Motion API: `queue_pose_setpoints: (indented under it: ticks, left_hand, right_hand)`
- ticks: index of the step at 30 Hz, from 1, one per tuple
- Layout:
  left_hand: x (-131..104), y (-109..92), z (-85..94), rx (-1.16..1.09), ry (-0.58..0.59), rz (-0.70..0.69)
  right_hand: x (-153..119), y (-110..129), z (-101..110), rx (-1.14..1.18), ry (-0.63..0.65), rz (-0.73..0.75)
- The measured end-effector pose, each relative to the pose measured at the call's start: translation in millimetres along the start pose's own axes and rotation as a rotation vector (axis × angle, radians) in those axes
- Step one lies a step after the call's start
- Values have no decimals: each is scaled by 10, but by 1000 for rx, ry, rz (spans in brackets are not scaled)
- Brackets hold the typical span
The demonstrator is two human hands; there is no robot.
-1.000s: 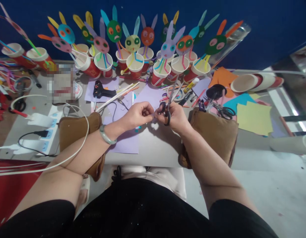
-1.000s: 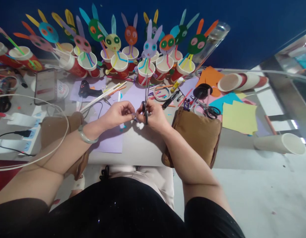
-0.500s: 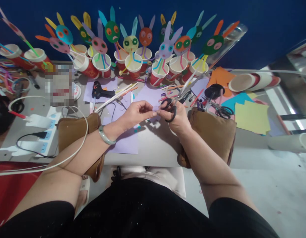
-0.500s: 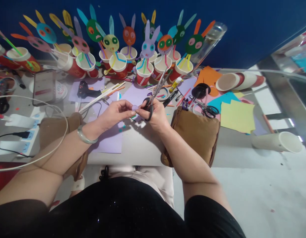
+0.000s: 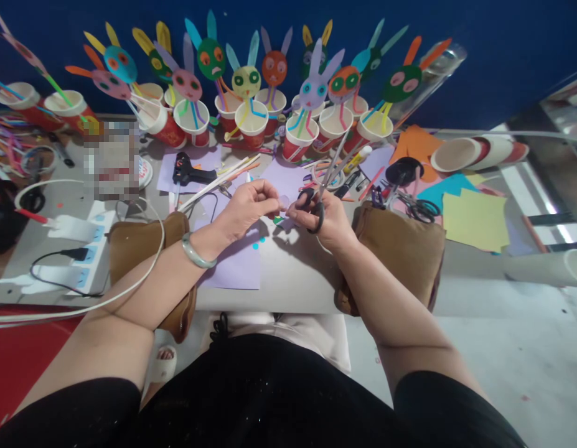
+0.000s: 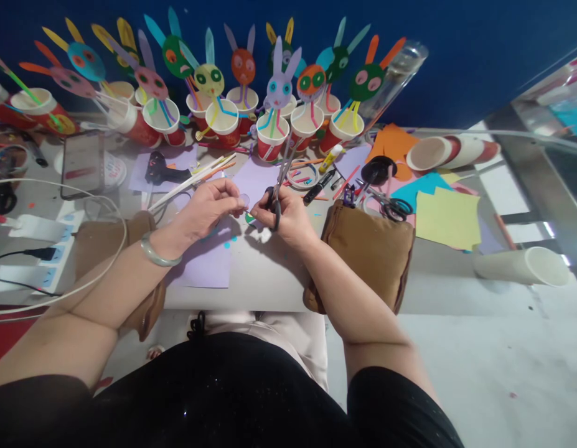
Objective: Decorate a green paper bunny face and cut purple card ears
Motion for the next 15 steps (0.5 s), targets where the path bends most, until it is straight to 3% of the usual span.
queue_pose_setpoints:
  ticks: [10,15]
  left_hand:
    - [-12,31,-24,137,102,53]
    - [-20,21,-38,134,88,35]
  right_hand:
    - [10,-24,-1,18,-34,59]
    - [-9,34,10,-35,-71,49]
Point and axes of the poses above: each hand's wrist, its own x-axis towards the middle knuckle, its own z-axis out of the back of the hand, y = z × x, the point moved 3 cm from there along x, towards the middle knuckle, and after that the axes turned 4 degrees about y, right-handed, at the moved point
